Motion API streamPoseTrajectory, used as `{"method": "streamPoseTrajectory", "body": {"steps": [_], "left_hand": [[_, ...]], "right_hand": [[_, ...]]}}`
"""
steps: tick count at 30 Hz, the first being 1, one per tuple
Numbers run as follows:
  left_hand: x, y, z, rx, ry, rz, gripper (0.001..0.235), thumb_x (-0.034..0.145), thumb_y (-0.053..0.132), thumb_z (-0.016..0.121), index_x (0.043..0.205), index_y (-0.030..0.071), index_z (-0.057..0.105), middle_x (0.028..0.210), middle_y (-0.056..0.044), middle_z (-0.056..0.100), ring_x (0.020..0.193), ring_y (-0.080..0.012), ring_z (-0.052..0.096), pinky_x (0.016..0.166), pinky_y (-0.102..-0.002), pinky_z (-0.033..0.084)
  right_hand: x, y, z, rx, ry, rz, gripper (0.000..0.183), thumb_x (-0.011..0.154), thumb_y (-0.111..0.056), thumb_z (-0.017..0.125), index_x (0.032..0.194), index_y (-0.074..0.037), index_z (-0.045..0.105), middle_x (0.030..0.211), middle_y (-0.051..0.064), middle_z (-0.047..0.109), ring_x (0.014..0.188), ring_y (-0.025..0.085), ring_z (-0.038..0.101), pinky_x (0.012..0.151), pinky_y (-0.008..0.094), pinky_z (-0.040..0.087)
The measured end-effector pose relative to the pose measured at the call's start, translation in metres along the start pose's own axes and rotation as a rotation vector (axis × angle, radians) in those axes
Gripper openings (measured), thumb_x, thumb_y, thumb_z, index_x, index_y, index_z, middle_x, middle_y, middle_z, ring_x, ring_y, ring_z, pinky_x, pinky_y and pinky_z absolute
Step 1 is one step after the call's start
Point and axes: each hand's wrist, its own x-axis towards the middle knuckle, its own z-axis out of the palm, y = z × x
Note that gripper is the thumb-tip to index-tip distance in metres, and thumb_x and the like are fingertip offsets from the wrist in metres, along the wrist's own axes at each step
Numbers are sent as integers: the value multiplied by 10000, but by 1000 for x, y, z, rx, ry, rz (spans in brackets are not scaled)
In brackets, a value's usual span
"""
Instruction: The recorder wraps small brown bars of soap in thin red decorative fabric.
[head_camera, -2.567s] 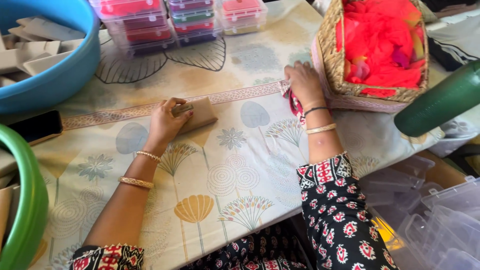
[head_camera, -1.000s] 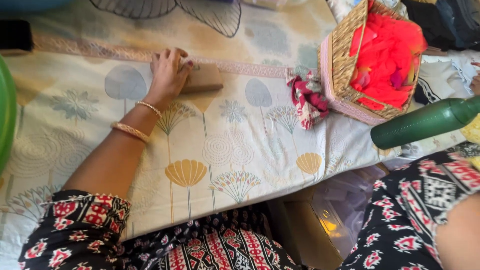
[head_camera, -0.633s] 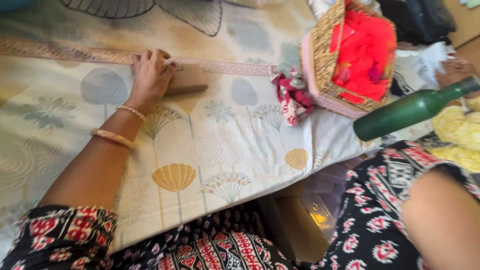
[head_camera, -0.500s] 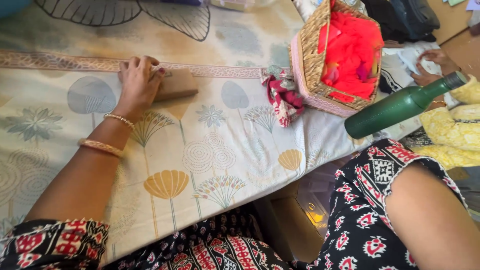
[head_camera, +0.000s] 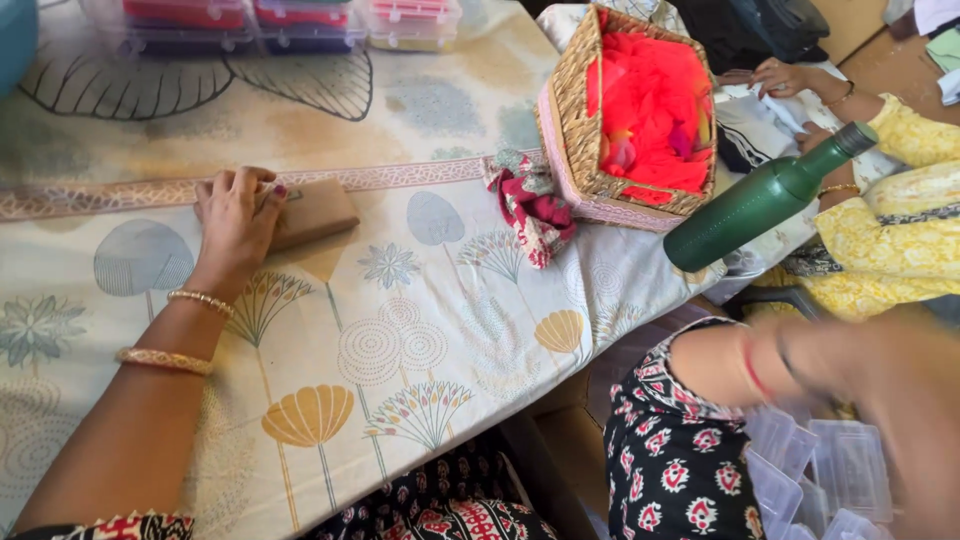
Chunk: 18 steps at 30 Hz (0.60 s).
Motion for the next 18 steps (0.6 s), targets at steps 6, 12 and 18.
{"method": "streamPoseTrajectory", "body": {"steps": [6,12,18], "left_hand": [[0,-3,0,17,-7,-6,306,1028,317,643,1273,134,660,1279,-173,594,1214,-408,412,1080,-554,308],[3,-7,2,54,-6,11,319,1043,337,630,1269,114,664,1231,-161,625,1202,-393,428,1077,-535,320],[2,-4,-3,85,-30,-11,336,1048,360,604,1270,111,652,1180,-123,667,1189,-342,462,1088,-503,329]], "right_hand": [[41,15,-12,-60,16,-50,154,1041,-182,630,953,-62,590,881,87,625,746,181,607,679,298,528],[13,128,-70,-843,92,446,94,1034,-69,727,987,12,717,745,74,640,650,104,540,596,290,444],[-7,149,-62,-876,104,376,283,815,10,815,1081,-2,716,893,110,673,743,158,633,688,297,545]]}}
